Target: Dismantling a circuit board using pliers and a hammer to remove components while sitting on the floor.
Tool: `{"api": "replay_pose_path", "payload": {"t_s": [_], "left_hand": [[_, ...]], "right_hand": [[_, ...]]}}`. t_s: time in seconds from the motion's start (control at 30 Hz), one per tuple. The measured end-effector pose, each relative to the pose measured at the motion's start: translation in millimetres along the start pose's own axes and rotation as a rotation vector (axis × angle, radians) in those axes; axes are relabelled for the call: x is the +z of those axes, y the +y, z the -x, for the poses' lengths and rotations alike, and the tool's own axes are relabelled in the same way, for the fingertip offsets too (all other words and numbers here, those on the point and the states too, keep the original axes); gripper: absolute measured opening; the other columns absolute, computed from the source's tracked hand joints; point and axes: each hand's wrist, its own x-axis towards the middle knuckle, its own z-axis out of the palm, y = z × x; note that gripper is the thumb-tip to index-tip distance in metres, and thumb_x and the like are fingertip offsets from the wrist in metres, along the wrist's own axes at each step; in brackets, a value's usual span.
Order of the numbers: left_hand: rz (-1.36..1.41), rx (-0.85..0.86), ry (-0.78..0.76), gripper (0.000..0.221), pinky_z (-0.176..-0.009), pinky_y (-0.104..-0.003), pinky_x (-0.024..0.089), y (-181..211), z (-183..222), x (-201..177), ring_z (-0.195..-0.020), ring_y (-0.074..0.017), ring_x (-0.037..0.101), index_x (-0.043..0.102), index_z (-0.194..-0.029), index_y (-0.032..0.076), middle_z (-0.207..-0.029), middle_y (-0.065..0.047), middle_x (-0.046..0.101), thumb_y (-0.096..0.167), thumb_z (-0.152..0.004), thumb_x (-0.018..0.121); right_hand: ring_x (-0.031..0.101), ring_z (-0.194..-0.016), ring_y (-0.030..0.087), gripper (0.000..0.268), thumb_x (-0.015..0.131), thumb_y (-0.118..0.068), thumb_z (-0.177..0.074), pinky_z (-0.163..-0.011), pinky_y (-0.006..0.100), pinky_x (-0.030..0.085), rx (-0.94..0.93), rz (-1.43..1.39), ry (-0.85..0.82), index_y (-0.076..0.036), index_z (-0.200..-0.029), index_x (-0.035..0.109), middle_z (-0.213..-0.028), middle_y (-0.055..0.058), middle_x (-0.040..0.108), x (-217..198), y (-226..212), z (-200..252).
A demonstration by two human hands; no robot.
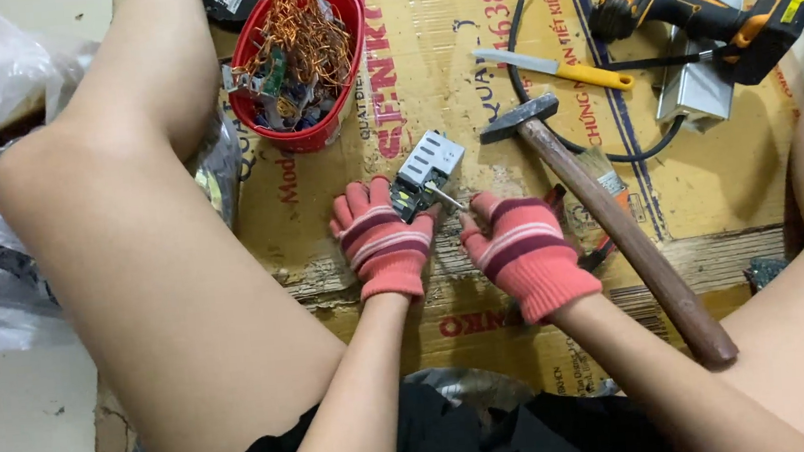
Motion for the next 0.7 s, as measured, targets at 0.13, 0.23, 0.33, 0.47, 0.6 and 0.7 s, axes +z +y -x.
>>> {"api": "replay_pose_path", "payload": {"t_s": [0.13, 0.23, 0.33, 0.47, 0.6, 0.7], "left_hand": [[-0.011, 0.015, -0.002, 0.068, -0.107, -0.046, 0.038, -3.1, 1.5, 1.7, -0.12, -0.0269, 0.049, 0.062, -0.127, 0.017, -0.122, -0.006, 0.056, 0.044, -0.066, 0.079], [-0.01, 0.033, 0.014, 0.07, -0.107, -0.045, 0.038, -2.6, -1.5, 5.2, -0.121, -0.027, 0.049, 0.062, -0.127, 0.016, -0.124, -0.006, 0.056, 0.045, -0.066, 0.079], [-0.017, 0.032, 0.004, 0.07, -0.108, -0.046, 0.038, -3.6, -1.1, 4.1, -0.123, -0.0276, 0.048, 0.062, -0.128, 0.016, -0.125, -0.007, 0.056, 0.045, -0.066, 0.079], [-0.028, 0.032, -0.015, 0.071, -0.109, -0.047, 0.037, -2.6, -1.3, 4.0, -0.127, -0.0277, 0.047, 0.061, -0.129, 0.015, -0.128, -0.007, 0.056, 0.045, -0.067, 0.078], [-0.019, 0.035, -0.003, 0.071, -0.109, -0.046, 0.037, -1.9, -2.2, 6.2, -0.126, -0.0275, 0.047, 0.061, -0.129, 0.016, -0.127, -0.006, 0.055, 0.046, -0.067, 0.078], [-0.028, 0.032, -0.012, 0.073, -0.108, -0.047, 0.038, -3.7, -1.8, 7.7, -0.125, -0.028, 0.047, 0.061, -0.129, 0.016, -0.126, -0.006, 0.055, 0.049, -0.066, 0.078]], "right_hand": [[0.073, -0.105, 0.037, 0.031, 0.059, -0.033, -0.096, -0.091, 0.052, 0.06, -0.128, 0.436, -0.002, -0.015, -0.12, 0.066, -0.104, 0.021, 0.075, -6.4, -2.3, -5.1], [0.071, -0.11, 0.035, 0.036, 0.061, -0.027, -0.094, -0.094, 0.05, 0.058, -0.078, 0.249, -0.028, -0.014, -0.128, 0.065, -0.111, 0.02, 0.074, -8.1, 6.4, -21.7], [0.07, -0.111, 0.033, 0.04, 0.059, -0.025, -0.097, -0.096, 0.049, 0.056, 0.018, -0.093, -0.045, -0.011, -0.135, 0.062, -0.116, 0.021, 0.073, -1.5, 2.3, -10.2], [0.073, -0.104, 0.036, 0.033, 0.062, -0.024, -0.096, -0.091, 0.05, 0.06, -0.183, 0.442, -0.064, -0.011, -0.126, 0.061, -0.104, 0.021, 0.073, 7.8, 10.6, -10.5], [0.072, -0.105, 0.039, 0.033, 0.063, -0.024, -0.095, -0.092, 0.051, 0.06, -0.227, 0.477, -0.084, -0.009, -0.124, 0.061, -0.104, 0.024, 0.073, -21.0, -5.5, -8.7], [0.069, -0.115, 0.037, 0.04, 0.059, -0.019, -0.096, -0.099, 0.049, 0.055, 0.008, -0.11, -0.094, -0.003, -0.132, 0.062, -0.115, 0.026, 0.072, -13.6, -1.0, -7.1]]}}
